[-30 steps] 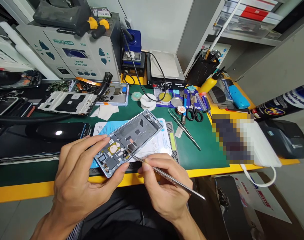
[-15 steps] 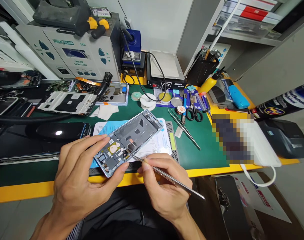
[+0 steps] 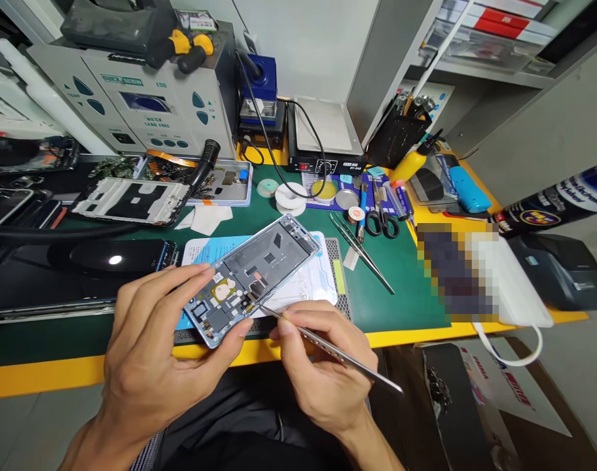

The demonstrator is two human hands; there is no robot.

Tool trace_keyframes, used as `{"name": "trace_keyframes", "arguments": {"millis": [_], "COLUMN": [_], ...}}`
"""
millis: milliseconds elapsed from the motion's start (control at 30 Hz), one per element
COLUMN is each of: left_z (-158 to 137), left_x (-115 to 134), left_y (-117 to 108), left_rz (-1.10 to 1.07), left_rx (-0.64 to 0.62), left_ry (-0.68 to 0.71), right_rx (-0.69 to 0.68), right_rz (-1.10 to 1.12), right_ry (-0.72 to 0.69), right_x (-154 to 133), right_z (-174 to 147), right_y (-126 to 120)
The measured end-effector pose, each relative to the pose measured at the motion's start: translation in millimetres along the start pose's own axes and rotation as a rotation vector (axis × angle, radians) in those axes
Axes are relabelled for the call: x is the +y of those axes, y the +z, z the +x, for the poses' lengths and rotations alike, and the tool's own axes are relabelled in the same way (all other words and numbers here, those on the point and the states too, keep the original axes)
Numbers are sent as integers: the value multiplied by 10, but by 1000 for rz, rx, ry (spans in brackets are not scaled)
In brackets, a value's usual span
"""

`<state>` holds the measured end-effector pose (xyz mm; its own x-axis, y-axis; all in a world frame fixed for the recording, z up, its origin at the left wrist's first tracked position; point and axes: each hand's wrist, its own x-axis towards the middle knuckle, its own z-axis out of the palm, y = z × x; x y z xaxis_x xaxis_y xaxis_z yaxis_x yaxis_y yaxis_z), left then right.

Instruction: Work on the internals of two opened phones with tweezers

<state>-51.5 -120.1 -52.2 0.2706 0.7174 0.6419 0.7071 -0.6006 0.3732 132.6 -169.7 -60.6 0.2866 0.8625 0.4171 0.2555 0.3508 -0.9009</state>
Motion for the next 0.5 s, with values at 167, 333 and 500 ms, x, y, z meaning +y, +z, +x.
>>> {"name": "trace_keyframes", "arguments": {"millis": [167,333,500], "left_z": [-6,23,36], "left_x": [-19,-30,-23], "left_y": [22,78,87], "left_rz": [1,-65,-67], "left_rx": [0,-27,-29], "left_ry": [-6,-2,-8], "right_rx": [6,3,0], "right_rz": [-6,-14,-18], "right_ry": [-3,-14,-25], "right_x": [-7,-13,-11], "right_z": [12,13,18], "right_y": [6,12,15]}}
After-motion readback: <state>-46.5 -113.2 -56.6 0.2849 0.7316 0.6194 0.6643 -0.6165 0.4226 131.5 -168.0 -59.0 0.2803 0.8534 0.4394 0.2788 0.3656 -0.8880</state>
